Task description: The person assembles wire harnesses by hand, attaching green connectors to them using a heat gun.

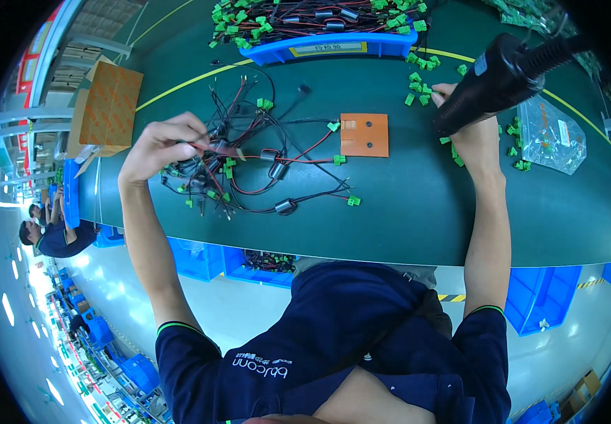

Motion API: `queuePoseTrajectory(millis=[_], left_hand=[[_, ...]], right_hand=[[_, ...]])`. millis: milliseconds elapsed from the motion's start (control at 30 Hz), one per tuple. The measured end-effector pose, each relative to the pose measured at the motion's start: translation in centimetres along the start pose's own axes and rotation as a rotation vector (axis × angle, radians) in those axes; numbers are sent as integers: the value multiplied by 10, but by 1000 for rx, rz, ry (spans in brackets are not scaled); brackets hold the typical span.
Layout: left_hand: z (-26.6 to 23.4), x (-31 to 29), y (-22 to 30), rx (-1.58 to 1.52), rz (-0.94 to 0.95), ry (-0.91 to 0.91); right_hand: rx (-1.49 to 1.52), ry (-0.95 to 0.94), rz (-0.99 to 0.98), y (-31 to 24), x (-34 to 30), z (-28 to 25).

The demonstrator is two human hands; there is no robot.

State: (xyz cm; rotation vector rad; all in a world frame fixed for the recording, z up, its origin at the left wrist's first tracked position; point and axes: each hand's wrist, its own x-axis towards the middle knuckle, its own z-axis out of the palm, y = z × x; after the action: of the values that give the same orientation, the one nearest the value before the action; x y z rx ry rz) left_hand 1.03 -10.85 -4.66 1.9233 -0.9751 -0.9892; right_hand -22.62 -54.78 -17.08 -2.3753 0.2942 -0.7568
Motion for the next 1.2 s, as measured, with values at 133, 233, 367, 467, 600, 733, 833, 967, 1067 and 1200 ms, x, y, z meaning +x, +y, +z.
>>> queuePoseTrajectory(millis=[133, 233, 367, 467, 600, 733, 833, 967, 1067, 1200], left_hand=[[7, 4, -2, 93, 63, -8], [25, 18, 9, 227, 25, -58], [64, 33, 11, 742, 84, 396], [89, 43, 5, 693, 223, 573], [100, 56, 1, 354, 271, 419], [122, 65, 5, 107, 47, 553], [133, 70, 7, 427, 199, 629], [144, 70, 4, 735, 84, 691], [150, 63, 6, 939, 217, 820], [167, 54, 20, 1245, 84, 1050]], right_hand=[[24, -62, -45, 9, 0, 1], [-133, -105, 12, 42, -4, 5], [226, -9, 35, 10, 7, 6], [683, -6, 218, -14, 17, 10], [1183, -162, 349, -11, 29, 20], [1321, -286, 372, -40, 35, 35], [1328, -350, 404, -48, 35, 47], [1279, -471, 403, -59, 30, 51], [1345, -523, 371, -49, 23, 48], [1182, -498, 314, -53, 15, 42]])
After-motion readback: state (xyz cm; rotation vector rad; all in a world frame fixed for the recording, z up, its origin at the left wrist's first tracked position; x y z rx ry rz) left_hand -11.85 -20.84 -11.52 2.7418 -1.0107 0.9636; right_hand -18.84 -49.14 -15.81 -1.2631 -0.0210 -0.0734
